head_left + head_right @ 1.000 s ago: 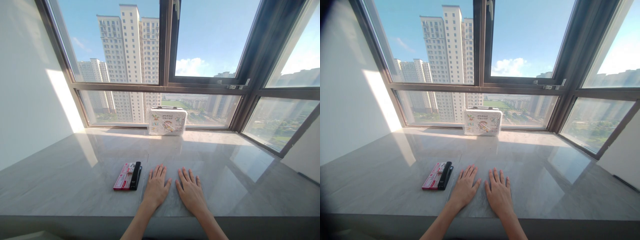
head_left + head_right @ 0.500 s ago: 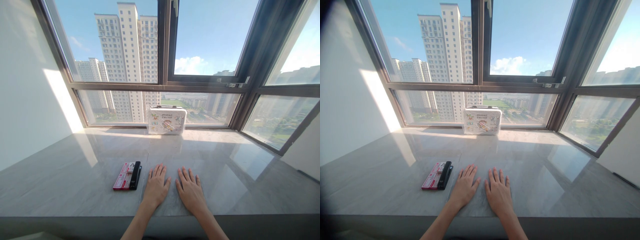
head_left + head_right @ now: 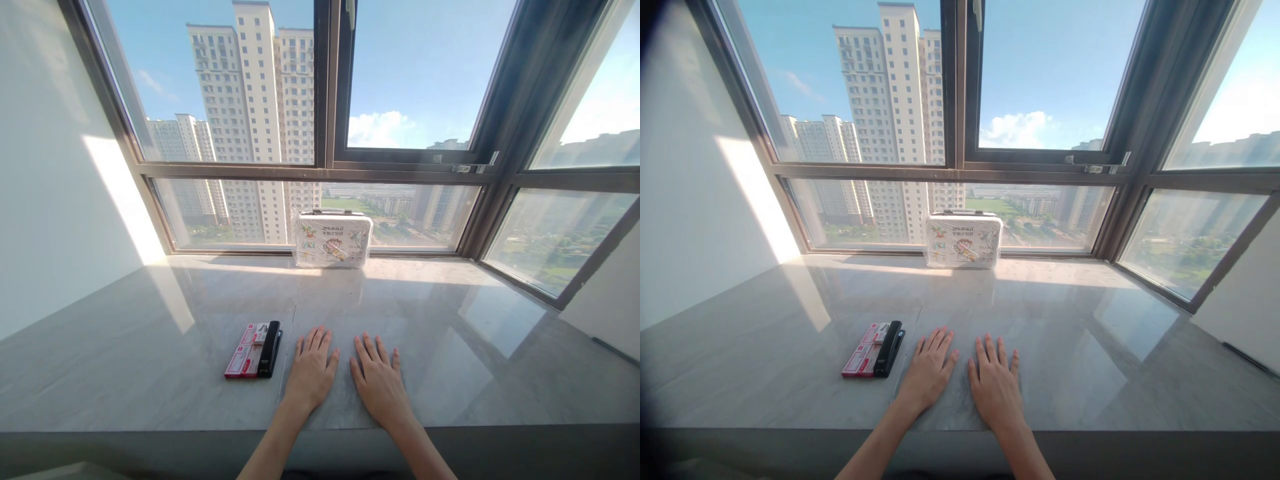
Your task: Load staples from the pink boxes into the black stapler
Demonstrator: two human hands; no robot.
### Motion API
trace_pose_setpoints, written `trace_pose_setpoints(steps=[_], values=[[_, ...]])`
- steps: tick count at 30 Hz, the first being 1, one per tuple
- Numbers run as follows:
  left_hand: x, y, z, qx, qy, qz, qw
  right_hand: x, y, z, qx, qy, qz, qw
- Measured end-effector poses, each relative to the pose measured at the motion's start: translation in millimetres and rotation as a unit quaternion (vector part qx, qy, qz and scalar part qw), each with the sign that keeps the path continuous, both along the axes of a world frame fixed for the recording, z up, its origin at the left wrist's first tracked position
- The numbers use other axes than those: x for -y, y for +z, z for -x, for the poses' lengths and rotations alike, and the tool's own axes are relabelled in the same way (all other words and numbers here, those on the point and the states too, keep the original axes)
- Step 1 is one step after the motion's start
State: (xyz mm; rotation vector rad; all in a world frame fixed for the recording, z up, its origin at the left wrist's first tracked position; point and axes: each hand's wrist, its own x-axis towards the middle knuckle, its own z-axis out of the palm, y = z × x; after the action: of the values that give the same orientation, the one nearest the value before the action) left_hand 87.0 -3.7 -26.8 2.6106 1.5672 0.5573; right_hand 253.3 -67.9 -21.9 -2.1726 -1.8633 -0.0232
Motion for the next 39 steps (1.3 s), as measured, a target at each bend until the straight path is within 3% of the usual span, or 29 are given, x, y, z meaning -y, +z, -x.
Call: trace_pose_setpoints(steps=[39], values=[[0.1,-2.3,0.1,-0.004,-0.008,-0.007,1.000,5.7,4.4,5.2,-0.016,0.004,-0.017,1.000]])
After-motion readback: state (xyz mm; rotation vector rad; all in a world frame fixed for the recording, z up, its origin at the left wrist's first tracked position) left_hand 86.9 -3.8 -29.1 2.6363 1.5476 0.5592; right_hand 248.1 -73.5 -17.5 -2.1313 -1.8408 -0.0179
